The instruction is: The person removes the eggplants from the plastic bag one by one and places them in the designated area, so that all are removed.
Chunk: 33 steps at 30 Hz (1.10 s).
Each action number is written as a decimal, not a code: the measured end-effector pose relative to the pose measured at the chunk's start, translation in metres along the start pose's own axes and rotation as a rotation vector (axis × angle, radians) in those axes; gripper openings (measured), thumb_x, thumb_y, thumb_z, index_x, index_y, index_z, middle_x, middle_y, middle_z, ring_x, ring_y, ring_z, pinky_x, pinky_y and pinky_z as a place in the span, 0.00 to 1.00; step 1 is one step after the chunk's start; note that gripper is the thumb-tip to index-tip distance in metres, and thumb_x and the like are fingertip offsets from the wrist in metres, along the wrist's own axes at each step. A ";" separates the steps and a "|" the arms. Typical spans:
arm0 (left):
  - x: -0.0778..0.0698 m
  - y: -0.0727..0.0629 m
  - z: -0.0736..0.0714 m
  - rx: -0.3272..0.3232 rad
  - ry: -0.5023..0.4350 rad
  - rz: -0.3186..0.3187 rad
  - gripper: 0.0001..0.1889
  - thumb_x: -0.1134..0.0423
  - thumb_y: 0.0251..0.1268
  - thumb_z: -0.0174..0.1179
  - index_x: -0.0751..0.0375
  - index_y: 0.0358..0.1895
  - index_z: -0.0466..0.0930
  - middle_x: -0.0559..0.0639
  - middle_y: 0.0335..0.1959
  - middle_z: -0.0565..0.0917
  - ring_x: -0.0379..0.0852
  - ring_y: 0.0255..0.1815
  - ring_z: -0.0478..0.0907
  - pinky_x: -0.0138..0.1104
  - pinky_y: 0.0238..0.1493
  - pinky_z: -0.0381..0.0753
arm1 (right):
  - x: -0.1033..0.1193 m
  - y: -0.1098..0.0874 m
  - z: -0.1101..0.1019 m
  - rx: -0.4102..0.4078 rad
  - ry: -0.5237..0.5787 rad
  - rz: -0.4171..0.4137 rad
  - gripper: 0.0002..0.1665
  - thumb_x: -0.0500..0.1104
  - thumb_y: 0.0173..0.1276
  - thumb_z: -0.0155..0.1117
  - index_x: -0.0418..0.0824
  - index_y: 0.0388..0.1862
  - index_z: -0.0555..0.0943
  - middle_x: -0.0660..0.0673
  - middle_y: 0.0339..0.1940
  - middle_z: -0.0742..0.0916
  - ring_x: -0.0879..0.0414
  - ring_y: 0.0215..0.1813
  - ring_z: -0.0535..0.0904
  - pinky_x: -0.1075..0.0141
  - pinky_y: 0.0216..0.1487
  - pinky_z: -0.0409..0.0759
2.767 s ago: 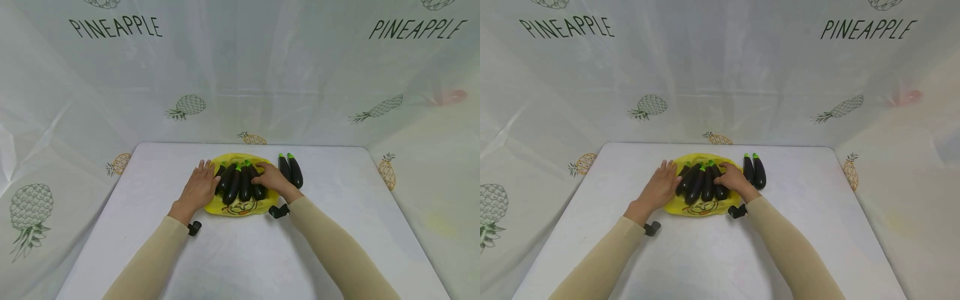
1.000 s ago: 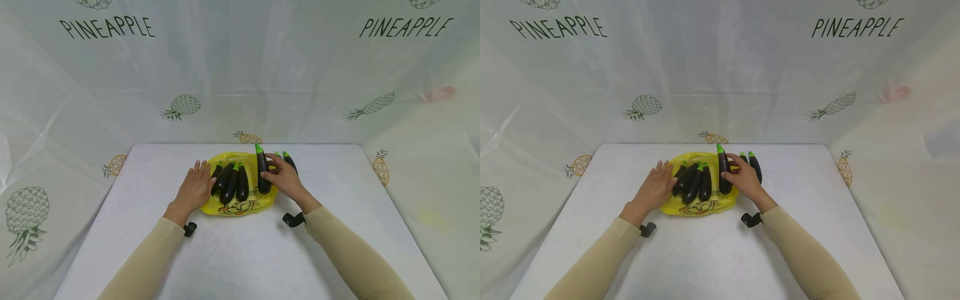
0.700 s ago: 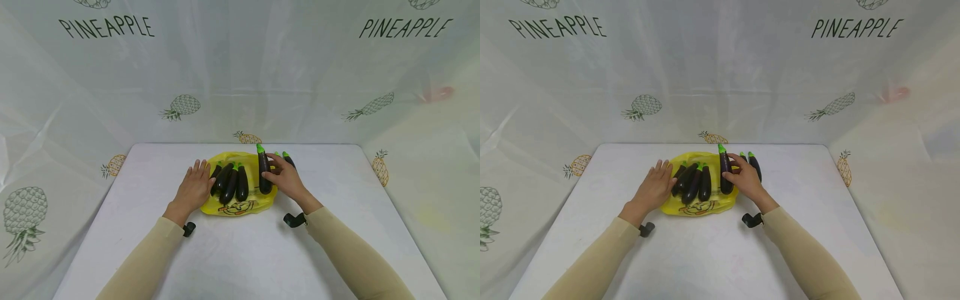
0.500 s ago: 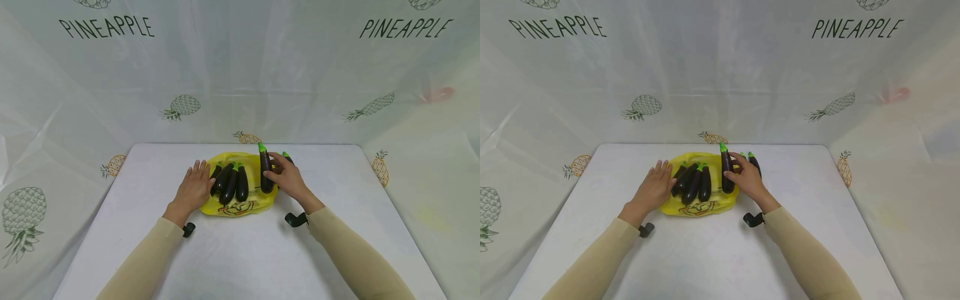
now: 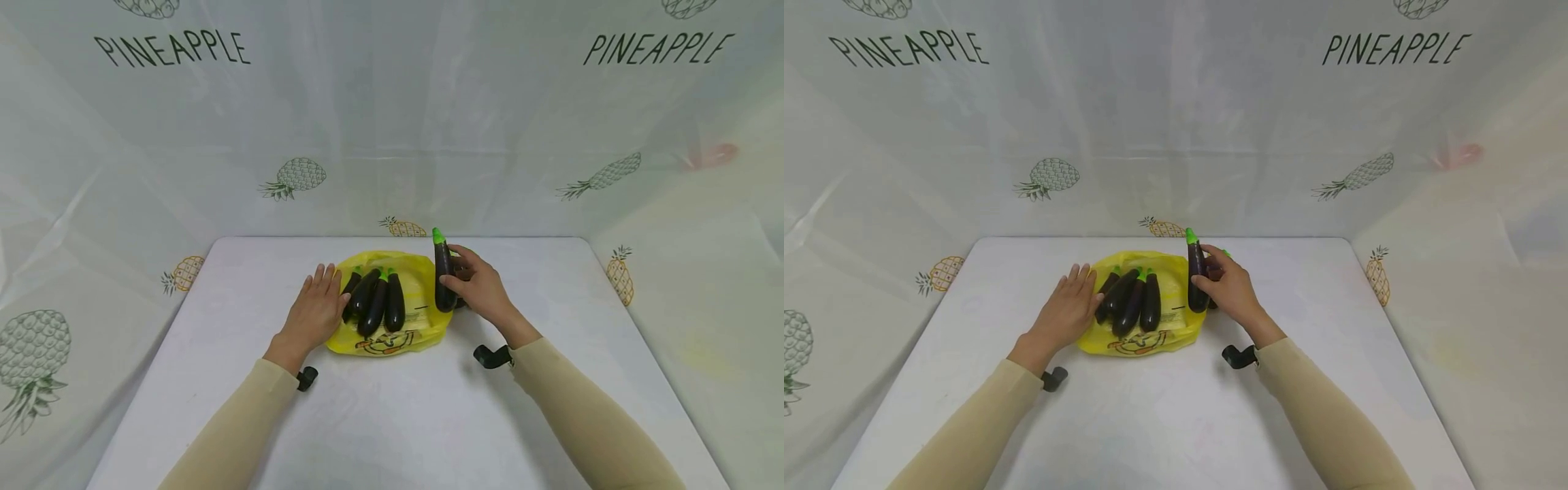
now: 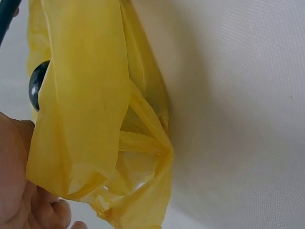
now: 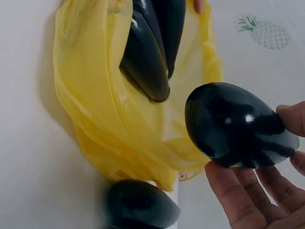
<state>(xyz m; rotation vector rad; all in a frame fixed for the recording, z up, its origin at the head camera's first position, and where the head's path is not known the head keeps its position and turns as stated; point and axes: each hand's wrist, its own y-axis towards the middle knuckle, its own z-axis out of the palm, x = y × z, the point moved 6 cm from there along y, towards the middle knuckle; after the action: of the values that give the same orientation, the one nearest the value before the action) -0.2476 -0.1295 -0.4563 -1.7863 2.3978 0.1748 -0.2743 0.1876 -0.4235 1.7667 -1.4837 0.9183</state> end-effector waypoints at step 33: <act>0.000 0.000 0.004 0.019 -0.018 -0.011 0.35 0.47 0.90 0.40 0.69 0.85 0.52 0.64 0.87 0.49 0.62 0.89 0.40 0.57 0.86 0.46 | -0.032 0.001 -0.058 -0.112 -0.073 0.027 0.40 0.48 0.78 0.67 0.49 0.85 0.64 0.31 0.74 0.78 0.33 0.67 0.82 0.43 0.55 0.89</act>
<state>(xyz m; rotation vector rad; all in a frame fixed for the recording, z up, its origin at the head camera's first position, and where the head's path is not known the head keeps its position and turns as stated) -0.2472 -0.1288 -0.4607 -1.7817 2.3689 0.1659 -0.2853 0.2530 -0.4181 1.7189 -1.5773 0.7752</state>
